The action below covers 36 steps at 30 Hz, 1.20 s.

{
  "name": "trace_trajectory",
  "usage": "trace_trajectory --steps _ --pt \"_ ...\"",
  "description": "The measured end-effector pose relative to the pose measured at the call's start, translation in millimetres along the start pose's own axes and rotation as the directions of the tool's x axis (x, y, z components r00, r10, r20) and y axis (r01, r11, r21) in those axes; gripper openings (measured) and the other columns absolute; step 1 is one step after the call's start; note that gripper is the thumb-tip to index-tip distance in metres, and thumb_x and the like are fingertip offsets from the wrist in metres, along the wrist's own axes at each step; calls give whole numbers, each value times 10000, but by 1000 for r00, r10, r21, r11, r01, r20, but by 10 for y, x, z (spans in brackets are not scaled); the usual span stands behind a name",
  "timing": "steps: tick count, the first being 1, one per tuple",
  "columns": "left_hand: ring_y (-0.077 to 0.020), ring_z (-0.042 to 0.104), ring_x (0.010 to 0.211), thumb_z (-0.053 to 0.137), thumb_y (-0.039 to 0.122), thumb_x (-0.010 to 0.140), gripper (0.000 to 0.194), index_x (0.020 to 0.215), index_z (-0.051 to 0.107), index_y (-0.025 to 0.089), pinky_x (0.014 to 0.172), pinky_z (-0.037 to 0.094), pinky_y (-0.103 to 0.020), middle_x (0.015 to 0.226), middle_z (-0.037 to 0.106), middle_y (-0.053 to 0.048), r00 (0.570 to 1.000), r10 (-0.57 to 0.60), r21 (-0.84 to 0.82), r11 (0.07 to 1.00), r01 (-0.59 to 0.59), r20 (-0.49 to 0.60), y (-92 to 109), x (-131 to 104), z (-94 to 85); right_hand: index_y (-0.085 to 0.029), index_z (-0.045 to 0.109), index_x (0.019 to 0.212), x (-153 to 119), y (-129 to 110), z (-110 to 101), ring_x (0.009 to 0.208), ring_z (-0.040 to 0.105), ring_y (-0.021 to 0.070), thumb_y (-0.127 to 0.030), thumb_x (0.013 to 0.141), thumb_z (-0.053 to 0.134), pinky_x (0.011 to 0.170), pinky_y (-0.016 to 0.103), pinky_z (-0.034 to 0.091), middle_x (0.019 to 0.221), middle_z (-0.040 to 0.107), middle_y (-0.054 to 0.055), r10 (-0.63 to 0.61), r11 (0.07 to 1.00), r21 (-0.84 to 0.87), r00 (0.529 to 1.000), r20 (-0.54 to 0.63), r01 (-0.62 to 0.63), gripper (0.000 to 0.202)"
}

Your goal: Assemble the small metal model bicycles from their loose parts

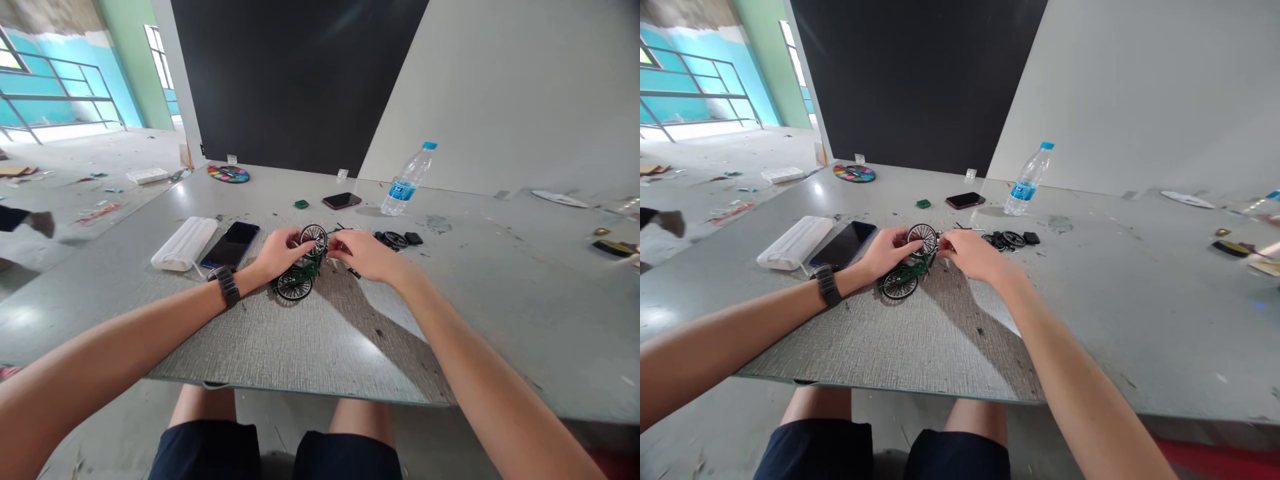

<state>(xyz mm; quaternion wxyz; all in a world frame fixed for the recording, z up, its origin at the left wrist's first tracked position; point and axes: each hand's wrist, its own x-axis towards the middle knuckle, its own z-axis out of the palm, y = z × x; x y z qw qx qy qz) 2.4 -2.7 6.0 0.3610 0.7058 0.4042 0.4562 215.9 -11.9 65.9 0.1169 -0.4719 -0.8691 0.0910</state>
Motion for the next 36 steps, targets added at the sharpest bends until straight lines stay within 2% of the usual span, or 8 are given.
trace_trajectory --steps 4,13,26,36 --pt "-121 565 622 647 413 860 267 848 650 146 546 425 -242 762 664 -47 1000 24 6 1000 -24 9 -6 3 -1 -201 595 822 4 -62 -2 811 592 200 -265 943 554 732 341 419 879 669 62 -30 999 29 999 -18 30 142" --pt "-119 546 590 656 417 861 264 838 639 155 526 403 -242 706 635 -37 1000 19 -8 1000 -19 -2 -26 -3 -4 -204 575 860 1 -56 3 847 580 216 -298 952 555 741 353 417 925 653 77 -33 999 22 998 -60 34 132" --pt "-106 535 595 663 439 849 291 784 592 165 503 399 -218 694 596 -24 1000 -4 -60 998 4 -8 -32 -1 4 -211 567 916 -4 -59 22 800 563 184 -297 972 514 669 329 387 985 663 74 32 999 34 956 -290 -23 115" --pt "-96 522 568 665 437 846 295 787 587 158 485 404 -213 675 581 -13 1000 -28 -61 998 28 -1 -5 -11 -2 -212 578 923 -1 -75 71 793 564 184 -326 982 508 687 339 391 981 664 73 23 999 39 969 -247 -14 147"
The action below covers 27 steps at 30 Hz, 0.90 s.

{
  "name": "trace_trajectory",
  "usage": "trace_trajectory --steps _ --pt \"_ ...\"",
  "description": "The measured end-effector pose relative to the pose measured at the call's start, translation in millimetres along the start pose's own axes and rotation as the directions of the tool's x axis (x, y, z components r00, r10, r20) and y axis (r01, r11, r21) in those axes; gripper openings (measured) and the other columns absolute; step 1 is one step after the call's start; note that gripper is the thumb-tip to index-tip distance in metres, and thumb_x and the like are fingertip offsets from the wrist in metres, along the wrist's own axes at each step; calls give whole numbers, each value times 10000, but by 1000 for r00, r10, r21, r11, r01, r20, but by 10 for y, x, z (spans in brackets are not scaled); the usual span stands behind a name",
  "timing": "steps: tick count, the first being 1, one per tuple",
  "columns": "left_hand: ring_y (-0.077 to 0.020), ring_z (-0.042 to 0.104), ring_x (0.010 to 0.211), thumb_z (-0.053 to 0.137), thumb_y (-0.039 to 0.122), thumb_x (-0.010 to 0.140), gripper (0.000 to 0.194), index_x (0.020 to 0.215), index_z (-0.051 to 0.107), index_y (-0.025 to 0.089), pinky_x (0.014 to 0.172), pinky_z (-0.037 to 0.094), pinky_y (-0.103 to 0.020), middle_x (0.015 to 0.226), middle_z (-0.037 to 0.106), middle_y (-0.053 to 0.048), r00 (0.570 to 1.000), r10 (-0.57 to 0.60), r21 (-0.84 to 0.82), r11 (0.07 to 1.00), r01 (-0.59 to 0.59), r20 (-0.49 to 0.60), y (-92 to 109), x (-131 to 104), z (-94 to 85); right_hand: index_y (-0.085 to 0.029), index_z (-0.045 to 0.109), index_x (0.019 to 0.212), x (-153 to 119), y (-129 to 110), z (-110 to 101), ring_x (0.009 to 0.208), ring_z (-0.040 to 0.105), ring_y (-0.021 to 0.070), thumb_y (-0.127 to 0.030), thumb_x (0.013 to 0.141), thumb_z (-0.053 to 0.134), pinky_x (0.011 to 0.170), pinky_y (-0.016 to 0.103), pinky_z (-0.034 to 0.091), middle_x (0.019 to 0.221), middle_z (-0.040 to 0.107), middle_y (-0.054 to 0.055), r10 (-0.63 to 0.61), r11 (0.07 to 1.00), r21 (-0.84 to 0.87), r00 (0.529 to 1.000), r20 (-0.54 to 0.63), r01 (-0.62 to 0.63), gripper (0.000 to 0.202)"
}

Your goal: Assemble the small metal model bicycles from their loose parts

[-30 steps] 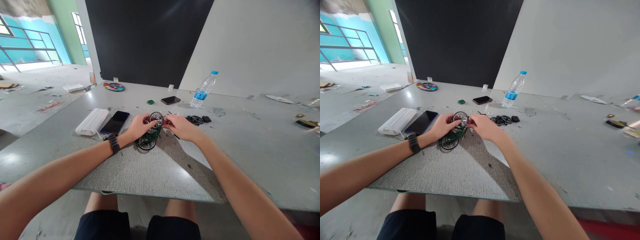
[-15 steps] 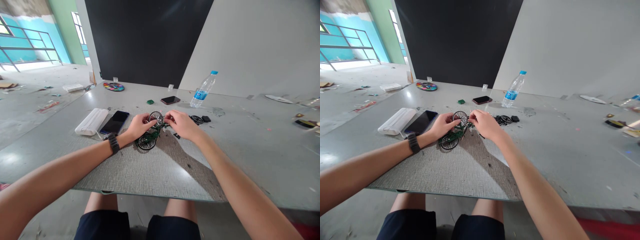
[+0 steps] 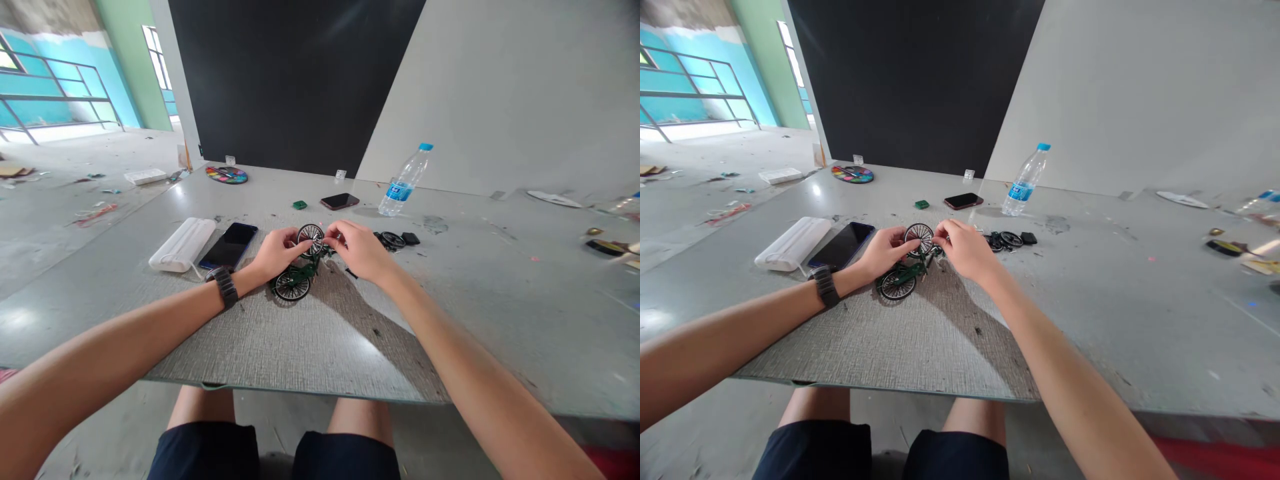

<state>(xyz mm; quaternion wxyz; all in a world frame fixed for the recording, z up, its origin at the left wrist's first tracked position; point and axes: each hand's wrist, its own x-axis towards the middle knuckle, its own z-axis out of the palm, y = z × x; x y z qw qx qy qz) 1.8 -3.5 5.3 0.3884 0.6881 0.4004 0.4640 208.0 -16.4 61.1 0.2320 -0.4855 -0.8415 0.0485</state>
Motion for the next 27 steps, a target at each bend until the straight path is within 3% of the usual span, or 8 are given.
trace_trajectory --steps 6,17,27 --pt "-94 528 580 663 432 848 286 814 605 154 503 438 -215 702 592 -16 1000 -5 -40 999 6 17 -21 7 11 -215 585 939 -3 16 11 804 556 183 -350 989 505 720 338 392 990 655 66 -32 998 55 998 -49 34 165" --pt "-97 525 531 658 426 854 303 731 530 179 474 359 -230 629 553 7 1000 19 36 999 -19 2 32 -6 -2 -222 575 955 -23 -76 156 839 574 172 -369 1009 482 758 315 407 1027 651 56 -94 993 67 991 -96 101 182" --pt "-96 508 537 664 393 855 283 730 523 181 479 337 -235 624 540 11 999 40 63 997 -39 -22 16 3 7 -210 584 951 -27 -116 162 790 566 153 -352 1012 492 734 301 402 1001 654 49 -122 990 54 985 -124 129 180"
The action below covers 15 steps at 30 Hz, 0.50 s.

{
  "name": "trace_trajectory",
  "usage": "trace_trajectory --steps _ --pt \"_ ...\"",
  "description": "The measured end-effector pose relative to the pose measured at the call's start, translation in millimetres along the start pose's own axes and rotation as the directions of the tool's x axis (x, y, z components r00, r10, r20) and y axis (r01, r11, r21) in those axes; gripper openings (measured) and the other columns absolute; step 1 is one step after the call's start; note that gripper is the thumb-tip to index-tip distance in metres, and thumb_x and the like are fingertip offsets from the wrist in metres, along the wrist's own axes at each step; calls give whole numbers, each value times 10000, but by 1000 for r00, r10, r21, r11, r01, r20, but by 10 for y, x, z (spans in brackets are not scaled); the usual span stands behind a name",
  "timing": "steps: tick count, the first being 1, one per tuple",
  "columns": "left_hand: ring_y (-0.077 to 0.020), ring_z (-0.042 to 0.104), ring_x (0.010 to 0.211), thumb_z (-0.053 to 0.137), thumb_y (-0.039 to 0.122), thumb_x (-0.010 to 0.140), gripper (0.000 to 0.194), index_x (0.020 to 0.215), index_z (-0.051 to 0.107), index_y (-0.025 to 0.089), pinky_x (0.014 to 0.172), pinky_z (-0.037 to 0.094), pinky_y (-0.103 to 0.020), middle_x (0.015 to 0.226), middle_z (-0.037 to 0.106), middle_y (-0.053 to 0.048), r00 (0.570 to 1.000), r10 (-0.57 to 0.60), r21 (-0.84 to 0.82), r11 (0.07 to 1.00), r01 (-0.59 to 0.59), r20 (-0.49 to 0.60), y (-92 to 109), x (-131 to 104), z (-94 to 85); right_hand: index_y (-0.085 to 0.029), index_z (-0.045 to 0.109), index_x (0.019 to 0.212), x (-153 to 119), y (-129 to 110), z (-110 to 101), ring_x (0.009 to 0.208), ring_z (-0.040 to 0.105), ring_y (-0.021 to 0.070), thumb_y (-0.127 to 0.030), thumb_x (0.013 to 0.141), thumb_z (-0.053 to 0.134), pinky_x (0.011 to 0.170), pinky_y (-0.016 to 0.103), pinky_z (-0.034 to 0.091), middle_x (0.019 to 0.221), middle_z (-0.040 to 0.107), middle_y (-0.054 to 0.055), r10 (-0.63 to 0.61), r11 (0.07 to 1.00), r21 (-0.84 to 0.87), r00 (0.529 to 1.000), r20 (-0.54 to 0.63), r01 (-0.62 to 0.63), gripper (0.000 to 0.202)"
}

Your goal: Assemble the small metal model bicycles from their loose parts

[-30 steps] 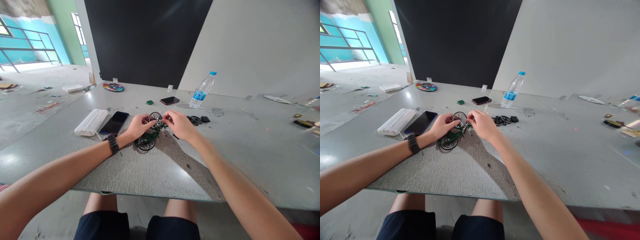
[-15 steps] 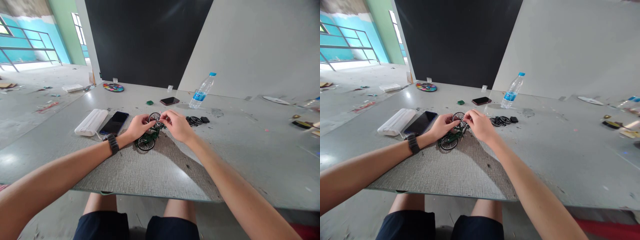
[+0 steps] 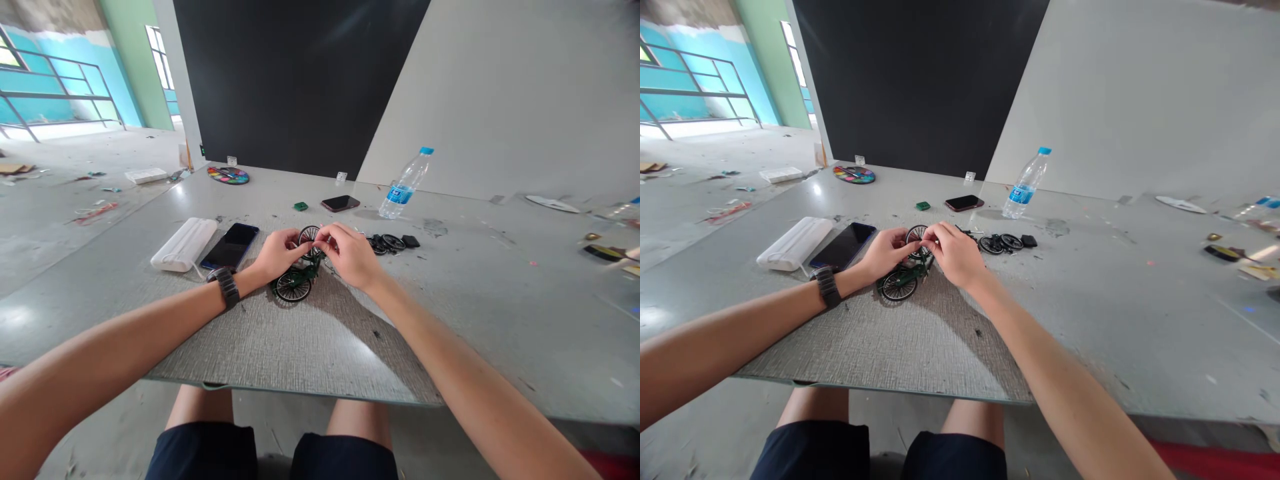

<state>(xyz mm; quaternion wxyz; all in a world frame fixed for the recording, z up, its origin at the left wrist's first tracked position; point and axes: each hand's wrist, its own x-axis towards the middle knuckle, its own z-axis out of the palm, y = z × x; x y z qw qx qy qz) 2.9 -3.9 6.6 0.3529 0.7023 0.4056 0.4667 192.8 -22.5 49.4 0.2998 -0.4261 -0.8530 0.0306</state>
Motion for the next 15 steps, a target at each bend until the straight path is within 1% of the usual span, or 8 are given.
trace_trajectory --steps 3,7,11,15 --pt "-92 501 536 659 378 857 275 730 518 179 482 330 -232 623 532 17 1000 -2 11 1000 2 -12 -5 1 5 -207 592 942 1 8 23 768 570 149 -350 1008 508 695 292 398 977 654 45 -22 1000 -20 999 -30 22 179" --pt "-90 488 543 656 383 860 296 707 503 180 490 320 -232 609 501 26 999 24 23 999 -23 -24 -14 5 5 -208 596 940 -8 22 65 761 581 147 -342 1007 519 660 282 389 953 660 36 -53 996 -73 995 -85 47 168" --pt "-94 473 547 650 398 858 306 701 503 181 496 303 -239 604 481 33 999 16 61 998 -14 -43 -31 19 10 -211 581 950 -15 8 108 770 594 152 -322 1016 498 652 279 391 945 662 38 -52 992 -120 993 -103 40 154" --pt "-94 448 549 636 408 861 310 697 505 178 506 280 -239 598 476 37 998 15 86 996 -10 -61 -33 26 19 -215 560 944 -8 -8 153 769 603 158 -318 1010 510 680 286 409 947 668 35 -14 995 -96 992 -126 1 133"
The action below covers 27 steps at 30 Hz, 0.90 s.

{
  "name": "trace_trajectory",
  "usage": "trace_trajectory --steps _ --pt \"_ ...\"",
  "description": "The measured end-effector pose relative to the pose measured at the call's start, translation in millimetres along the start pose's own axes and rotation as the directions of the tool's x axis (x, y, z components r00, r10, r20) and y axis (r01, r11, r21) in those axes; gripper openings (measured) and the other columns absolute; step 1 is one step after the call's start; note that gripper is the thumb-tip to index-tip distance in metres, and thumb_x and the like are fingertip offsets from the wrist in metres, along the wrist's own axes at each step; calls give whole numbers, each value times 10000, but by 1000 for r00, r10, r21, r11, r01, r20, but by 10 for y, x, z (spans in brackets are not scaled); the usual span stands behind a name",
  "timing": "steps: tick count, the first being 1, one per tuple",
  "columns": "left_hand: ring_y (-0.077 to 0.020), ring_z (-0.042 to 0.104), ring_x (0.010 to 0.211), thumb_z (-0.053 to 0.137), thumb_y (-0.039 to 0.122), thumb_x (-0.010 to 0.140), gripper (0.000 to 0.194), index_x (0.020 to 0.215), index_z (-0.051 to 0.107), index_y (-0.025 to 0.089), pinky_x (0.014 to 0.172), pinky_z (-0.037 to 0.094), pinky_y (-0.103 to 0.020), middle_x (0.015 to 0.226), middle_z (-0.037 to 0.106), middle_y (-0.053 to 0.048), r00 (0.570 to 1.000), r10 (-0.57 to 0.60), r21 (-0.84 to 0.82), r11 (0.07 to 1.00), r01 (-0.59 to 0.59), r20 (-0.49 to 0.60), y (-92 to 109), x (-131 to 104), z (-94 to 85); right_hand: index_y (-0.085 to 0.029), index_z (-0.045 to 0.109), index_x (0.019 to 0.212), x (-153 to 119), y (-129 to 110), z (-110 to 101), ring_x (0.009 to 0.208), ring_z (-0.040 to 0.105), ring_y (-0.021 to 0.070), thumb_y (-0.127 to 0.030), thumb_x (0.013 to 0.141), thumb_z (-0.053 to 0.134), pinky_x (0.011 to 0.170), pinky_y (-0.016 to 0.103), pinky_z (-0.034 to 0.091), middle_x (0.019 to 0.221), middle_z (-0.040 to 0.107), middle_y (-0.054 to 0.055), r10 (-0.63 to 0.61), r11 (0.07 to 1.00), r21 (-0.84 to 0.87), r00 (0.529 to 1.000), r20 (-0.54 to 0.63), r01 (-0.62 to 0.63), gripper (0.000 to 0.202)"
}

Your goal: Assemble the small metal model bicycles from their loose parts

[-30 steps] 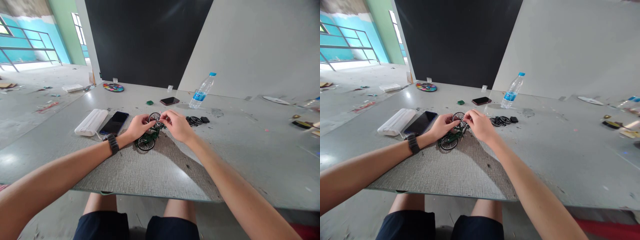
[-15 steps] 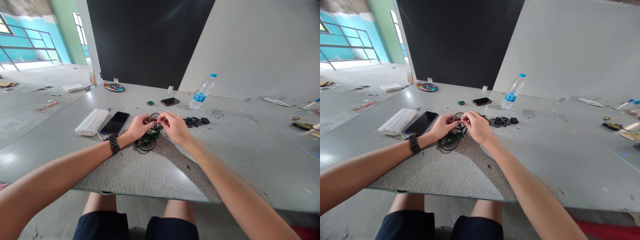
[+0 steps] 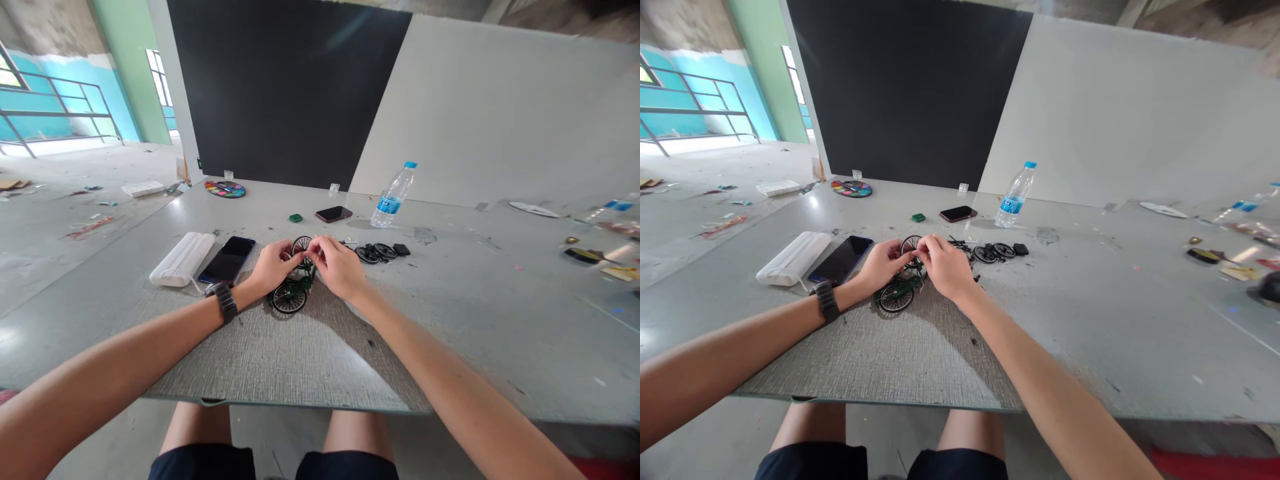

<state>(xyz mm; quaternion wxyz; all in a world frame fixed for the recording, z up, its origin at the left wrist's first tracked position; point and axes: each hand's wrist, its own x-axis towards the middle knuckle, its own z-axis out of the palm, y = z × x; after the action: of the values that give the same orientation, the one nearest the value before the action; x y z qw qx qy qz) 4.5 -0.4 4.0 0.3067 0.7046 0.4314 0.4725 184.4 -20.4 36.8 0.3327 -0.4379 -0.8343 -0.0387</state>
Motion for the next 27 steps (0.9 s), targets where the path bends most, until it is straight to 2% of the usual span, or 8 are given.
trace_trajectory --steps 7,17,23,27 --pt "-98 422 587 647 370 848 260 725 539 168 545 289 -240 639 526 25 998 7 49 999 -4 -64 37 -31 6 -222 533 960 5 -14 45 804 610 188 -319 1003 509 706 308 427 955 673 47 64 994 85 998 10 -65 108" --pt "-104 449 588 645 391 843 261 742 551 170 558 285 -240 647 562 25 994 28 112 994 -16 -109 72 -41 17 -220 526 891 33 36 137 794 591 192 -297 982 545 728 313 441 910 651 54 86 965 255 995 -57 -68 120" --pt "-116 450 591 634 425 848 278 755 559 175 557 294 -245 632 535 28 996 13 92 996 -6 -84 11 -26 30 -219 561 885 36 95 174 745 580 175 -284 955 595 713 300 451 880 644 35 94 942 328 993 -66 -67 101" --pt "-117 433 593 627 447 845 297 752 566 171 556 296 -247 645 522 24 996 12 69 998 -6 -84 -38 -10 38 -221 596 897 32 122 203 780 608 176 -303 944 620 723 290 463 871 650 26 91 927 372 992 -88 -52 97"
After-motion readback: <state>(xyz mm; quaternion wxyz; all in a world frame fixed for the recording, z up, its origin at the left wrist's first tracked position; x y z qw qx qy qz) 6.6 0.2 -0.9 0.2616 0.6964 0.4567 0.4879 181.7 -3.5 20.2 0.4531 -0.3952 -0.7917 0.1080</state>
